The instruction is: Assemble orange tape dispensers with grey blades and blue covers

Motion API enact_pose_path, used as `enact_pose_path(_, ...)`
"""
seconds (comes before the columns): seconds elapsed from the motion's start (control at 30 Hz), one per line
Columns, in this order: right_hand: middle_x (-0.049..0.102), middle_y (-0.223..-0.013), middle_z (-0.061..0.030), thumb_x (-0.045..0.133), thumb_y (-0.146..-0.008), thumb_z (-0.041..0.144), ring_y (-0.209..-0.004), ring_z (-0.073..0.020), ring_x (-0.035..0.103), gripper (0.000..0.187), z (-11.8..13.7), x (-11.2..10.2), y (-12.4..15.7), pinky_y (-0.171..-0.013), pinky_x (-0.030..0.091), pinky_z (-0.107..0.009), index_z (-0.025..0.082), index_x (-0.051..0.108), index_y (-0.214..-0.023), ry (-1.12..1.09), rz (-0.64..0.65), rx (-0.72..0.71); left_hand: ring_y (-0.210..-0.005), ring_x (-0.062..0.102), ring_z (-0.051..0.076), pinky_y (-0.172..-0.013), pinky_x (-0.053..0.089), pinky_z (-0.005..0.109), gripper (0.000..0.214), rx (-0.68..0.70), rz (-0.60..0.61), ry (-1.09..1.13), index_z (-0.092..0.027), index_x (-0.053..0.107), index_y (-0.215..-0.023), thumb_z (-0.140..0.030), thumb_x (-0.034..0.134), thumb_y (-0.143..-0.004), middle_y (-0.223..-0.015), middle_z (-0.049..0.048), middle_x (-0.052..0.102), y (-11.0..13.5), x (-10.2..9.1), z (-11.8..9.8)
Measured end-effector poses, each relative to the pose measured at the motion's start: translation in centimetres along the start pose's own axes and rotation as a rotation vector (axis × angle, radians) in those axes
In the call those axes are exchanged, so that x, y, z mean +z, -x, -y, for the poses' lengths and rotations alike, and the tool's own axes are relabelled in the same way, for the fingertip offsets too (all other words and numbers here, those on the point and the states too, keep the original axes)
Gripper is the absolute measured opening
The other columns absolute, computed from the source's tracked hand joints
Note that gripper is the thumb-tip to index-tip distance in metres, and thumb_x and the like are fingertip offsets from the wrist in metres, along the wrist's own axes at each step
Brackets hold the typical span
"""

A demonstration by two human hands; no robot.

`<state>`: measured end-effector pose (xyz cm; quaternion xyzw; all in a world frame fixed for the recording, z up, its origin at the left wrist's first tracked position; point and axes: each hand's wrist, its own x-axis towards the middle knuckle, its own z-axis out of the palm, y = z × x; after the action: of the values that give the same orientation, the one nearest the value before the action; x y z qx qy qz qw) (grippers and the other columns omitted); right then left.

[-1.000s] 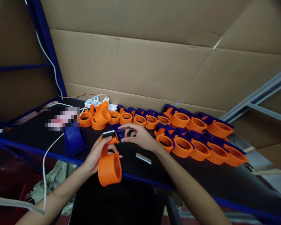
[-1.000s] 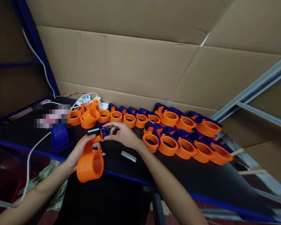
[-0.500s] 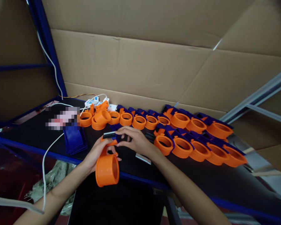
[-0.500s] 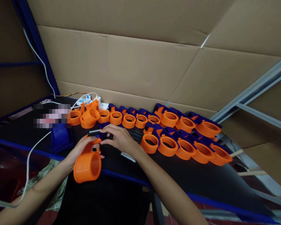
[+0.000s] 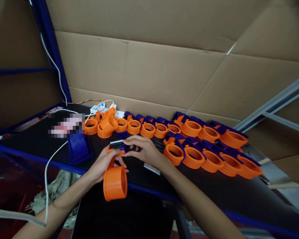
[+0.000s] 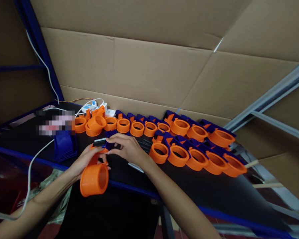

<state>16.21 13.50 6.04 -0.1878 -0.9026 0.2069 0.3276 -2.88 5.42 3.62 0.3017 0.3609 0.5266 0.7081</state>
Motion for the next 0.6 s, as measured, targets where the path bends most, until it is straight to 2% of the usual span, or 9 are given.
enact_pose_path(0.27,0.07,-0.108,-0.0083,0.074,-0.085,0.034,-0.087,-0.0168,0.067,0.041,1.1,-0.1,0.3,-0.075,0.058,-0.03,0.022,0.066,-0.124,0.03,-0.043,-0.044,-0.057,0.07,0.021,-0.063,0.062,0.041,0.034,0.095,0.067,-0.067,-0.02,0.054,-0.109,-0.034,0.07,-0.082,-0.064,0.0012,0.069,0.4,-0.3,0.6)
enact_pose_path(0.37,0.072,-0.099,-0.0079,0.074,-0.086,0.033,-0.084,-0.0176,0.067,0.04,1.1,-0.2,0.5,-0.075,0.057,-0.03,0.021,0.066,-0.123,0.11,-0.056,-0.055,-0.082,0.074,0.026,-0.075,0.061,0.044,0.039,0.139,0.111,0.0,-0.02,0.056,-0.114,-0.025,0.073,-0.08,-0.089,0.0074,0.076,0.7,-0.2,0.4)
enact_pose_path(0.47,0.073,-0.096,-0.0088,0.072,-0.087,0.035,-0.087,-0.02,0.069,0.041,1.0,-0.5,0.5,-0.077,0.056,-0.032,0.02,0.066,-0.125,0.202,-0.076,-0.028,-0.114,0.066,0.035,-0.091,0.055,0.055,0.037,0.111,0.248,0.211,-0.019,0.06,-0.12,-0.029,0.067,-0.085,-0.122,0.0146,0.07,0.9,-0.1,-0.2)
enact_pose_path(0.53,0.074,-0.102,-0.0098,0.071,-0.088,0.034,-0.092,-0.021,0.069,0.043,1.3,-0.9,0.3,-0.081,0.056,-0.033,0.021,0.064,-0.129,0.206,-0.079,-0.021,-0.121,0.061,0.038,-0.096,0.05,0.06,0.033,0.082,0.307,0.32,-0.017,0.063,-0.119,-0.034,0.06,-0.091,-0.125,0.0168,0.069,0.8,-0.2,-0.4)
enact_pose_path(0.6,0.072,-0.115,-0.0093,0.069,-0.09,0.032,-0.103,-0.0219,0.067,0.042,1.9,-1.6,0.0,-0.09,0.054,-0.037,0.024,0.064,-0.13,0.174,-0.065,-0.031,-0.122,0.06,0.038,-0.1,0.046,0.063,0.029,0.11,0.291,0.363,-0.016,0.066,-0.114,-0.032,0.061,-0.091,-0.121,0.0164,0.071,0.6,-0.5,-0.3)
